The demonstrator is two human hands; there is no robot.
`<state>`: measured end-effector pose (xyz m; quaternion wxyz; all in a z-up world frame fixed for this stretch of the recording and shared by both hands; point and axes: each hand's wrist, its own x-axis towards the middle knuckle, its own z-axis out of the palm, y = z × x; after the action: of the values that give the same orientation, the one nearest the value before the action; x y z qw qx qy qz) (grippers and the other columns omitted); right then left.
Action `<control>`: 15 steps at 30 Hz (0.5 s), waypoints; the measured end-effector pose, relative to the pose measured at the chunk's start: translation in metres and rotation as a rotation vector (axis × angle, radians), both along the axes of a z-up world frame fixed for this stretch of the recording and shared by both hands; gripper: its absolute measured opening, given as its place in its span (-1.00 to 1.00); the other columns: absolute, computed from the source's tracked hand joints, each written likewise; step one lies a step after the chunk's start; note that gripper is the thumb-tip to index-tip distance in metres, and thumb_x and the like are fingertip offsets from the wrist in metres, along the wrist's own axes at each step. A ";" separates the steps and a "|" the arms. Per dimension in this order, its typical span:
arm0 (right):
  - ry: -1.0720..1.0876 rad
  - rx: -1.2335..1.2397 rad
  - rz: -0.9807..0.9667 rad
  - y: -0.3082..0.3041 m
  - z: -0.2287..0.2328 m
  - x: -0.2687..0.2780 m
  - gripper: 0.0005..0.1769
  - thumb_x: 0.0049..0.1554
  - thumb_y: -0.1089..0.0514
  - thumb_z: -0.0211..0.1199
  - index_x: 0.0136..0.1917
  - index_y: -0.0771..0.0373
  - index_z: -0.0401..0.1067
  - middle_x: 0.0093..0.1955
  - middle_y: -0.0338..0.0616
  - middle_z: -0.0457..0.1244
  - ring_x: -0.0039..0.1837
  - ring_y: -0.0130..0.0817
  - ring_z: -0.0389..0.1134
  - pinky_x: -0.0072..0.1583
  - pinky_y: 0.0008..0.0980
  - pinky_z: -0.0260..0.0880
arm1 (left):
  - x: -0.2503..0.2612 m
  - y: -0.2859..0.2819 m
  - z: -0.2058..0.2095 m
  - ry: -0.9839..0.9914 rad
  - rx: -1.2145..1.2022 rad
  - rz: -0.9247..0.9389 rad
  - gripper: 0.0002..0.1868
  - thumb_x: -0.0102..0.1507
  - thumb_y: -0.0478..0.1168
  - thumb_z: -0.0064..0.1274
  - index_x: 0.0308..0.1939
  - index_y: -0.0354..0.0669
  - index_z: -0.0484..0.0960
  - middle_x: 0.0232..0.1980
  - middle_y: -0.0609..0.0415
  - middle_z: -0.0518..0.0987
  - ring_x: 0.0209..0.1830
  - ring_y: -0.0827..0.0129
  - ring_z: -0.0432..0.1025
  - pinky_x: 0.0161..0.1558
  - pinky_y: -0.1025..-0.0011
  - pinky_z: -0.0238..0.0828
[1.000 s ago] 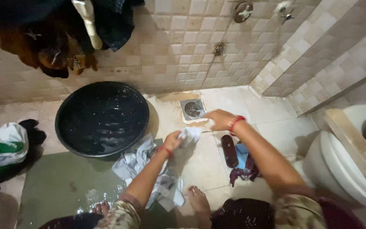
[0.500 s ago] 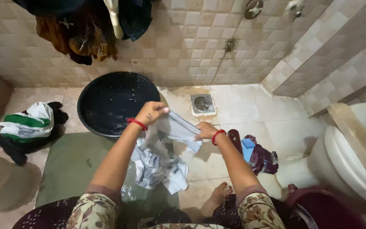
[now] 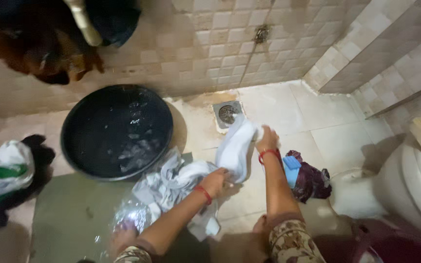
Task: The person washes a light-colored garment by hand in a tiled bathroom. They rinse the cloth in a basin, scrub it with a blue brush on the floor, and repeatedly wring and rinse it under running water from a tap.
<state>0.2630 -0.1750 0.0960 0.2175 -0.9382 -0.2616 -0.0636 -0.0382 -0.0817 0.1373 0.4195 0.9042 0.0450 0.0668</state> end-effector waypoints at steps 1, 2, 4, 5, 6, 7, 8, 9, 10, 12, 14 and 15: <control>0.137 -0.201 -0.073 -0.016 -0.013 0.003 -0.31 -0.10 0.24 0.27 0.34 0.06 0.39 0.09 0.21 0.33 0.17 0.22 0.33 0.21 0.04 0.33 | 0.002 0.003 -0.005 0.134 0.084 0.011 -0.41 0.12 0.11 0.29 0.14 -0.07 0.59 0.12 -0.19 0.55 0.08 -0.09 0.47 0.08 0.14 0.43; 0.102 -0.267 -0.100 -0.032 -0.024 0.004 -0.37 -0.02 0.15 0.29 0.36 0.05 0.38 0.10 0.20 0.34 0.20 0.18 0.35 0.25 0.04 0.33 | 0.003 0.009 -0.009 0.268 0.168 0.023 -0.47 0.17 0.14 0.24 0.16 0.07 0.62 0.15 -0.08 0.56 0.15 -0.02 0.47 0.14 0.14 0.42; 0.159 -0.477 -0.134 -0.059 -0.045 0.002 -0.30 0.05 -0.07 0.33 0.44 -0.05 0.29 0.13 0.19 0.34 0.21 0.16 0.36 0.27 0.06 0.34 | 0.009 0.026 -0.015 0.332 0.320 -0.007 -0.50 0.15 0.12 0.24 0.15 0.22 0.64 0.26 0.02 0.52 0.25 0.02 0.40 0.19 0.07 0.34; 0.253 -0.620 -0.143 -0.070 -0.053 0.000 -0.18 0.04 -0.21 0.37 0.51 -0.15 0.19 0.14 0.19 0.33 0.20 0.16 0.35 0.23 0.06 0.35 | 0.011 0.030 -0.021 0.263 0.384 -0.047 -0.47 0.07 0.08 0.29 0.13 0.22 0.64 0.33 0.02 0.47 0.29 -0.01 0.33 0.18 0.01 0.27; 0.243 -0.542 -0.106 -0.075 -0.062 -0.002 -0.11 0.00 -0.21 0.40 0.54 -0.18 0.16 0.14 0.25 0.31 0.19 0.19 0.35 0.22 0.04 0.37 | 0.013 0.035 -0.029 0.195 0.448 -0.085 -0.42 0.00 0.03 0.33 0.11 0.22 0.64 0.40 0.02 0.42 0.32 -0.03 0.27 0.17 -0.05 0.20; 0.233 -0.464 -0.069 -0.079 -0.070 -0.002 -0.03 -0.03 -0.21 0.43 0.58 -0.21 0.12 0.13 0.30 0.30 0.19 0.22 0.34 0.20 0.02 0.38 | 0.019 0.038 -0.040 0.216 0.506 -0.127 -0.33 -0.06 0.02 0.35 0.16 0.25 0.62 0.44 0.02 0.38 0.36 -0.10 0.22 0.18 -0.20 0.15; 0.224 -0.387 -0.035 -0.082 -0.077 -0.001 0.05 -0.06 -0.21 0.47 0.61 -0.24 0.09 0.13 0.36 0.29 0.18 0.25 0.34 0.19 0.00 0.40 | 0.025 0.037 -0.054 0.239 0.564 -0.172 -0.24 -0.12 0.01 0.37 0.21 0.30 0.60 0.49 0.02 0.35 0.41 -0.17 0.17 0.18 -0.35 0.10; 0.225 -0.392 -0.048 -0.081 -0.084 0.004 0.04 -0.06 -0.20 0.47 0.60 -0.20 0.09 0.12 0.35 0.29 0.16 0.25 0.34 0.16 0.01 0.40 | 0.031 0.036 -0.071 0.261 0.622 -0.218 -0.15 -0.18 0.00 0.38 0.25 0.34 0.58 0.53 0.02 0.31 0.45 -0.24 0.12 0.19 -0.49 0.05; 0.224 -0.398 -0.066 -0.079 -0.088 0.011 0.04 -0.06 -0.19 0.47 0.60 -0.17 0.09 0.10 0.35 0.29 0.14 0.26 0.34 0.13 0.02 0.41 | 0.037 0.033 -0.088 0.198 0.599 -0.203 -0.31 -0.07 -0.06 0.31 0.19 0.28 0.60 0.44 0.05 0.38 0.38 -0.15 0.19 0.19 -0.33 0.13; 0.227 -0.290 -0.065 -0.065 -0.091 0.022 0.01 -0.07 -0.15 0.47 0.56 -0.02 0.13 0.04 0.31 0.32 0.09 0.27 0.37 0.10 0.04 0.41 | 0.051 0.031 -0.120 0.076 0.560 -0.167 -0.60 0.14 -0.19 0.18 0.07 0.17 0.67 0.25 0.12 0.52 0.24 0.05 0.35 0.19 0.02 0.29; 0.235 -0.061 -0.032 -0.037 -0.083 0.014 -0.04 -0.09 -0.09 0.46 0.50 0.18 0.22 -0.03 0.24 0.36 0.03 0.25 0.40 0.08 0.06 0.42 | 0.066 0.038 -0.136 0.121 0.553 -0.186 -0.68 0.24 -0.23 0.11 0.07 0.13 0.68 0.17 0.08 0.58 0.18 0.08 0.41 0.21 0.10 0.36; 0.267 0.092 0.089 -0.020 -0.074 -0.001 -0.32 -0.08 -0.01 0.42 0.26 0.22 0.34 -0.06 0.17 0.38 -0.01 0.19 0.43 0.04 0.00 0.46 | 0.066 0.042 -0.141 0.145 0.550 -0.197 -0.71 0.29 -0.26 0.07 0.08 0.11 0.69 0.13 0.06 0.61 0.15 0.09 0.44 0.22 0.15 0.39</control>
<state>0.2622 -0.1950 0.0216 0.2957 -0.9149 -0.2684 0.0595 0.0281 -0.0398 -0.0036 0.1592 0.9863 -0.0330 -0.0294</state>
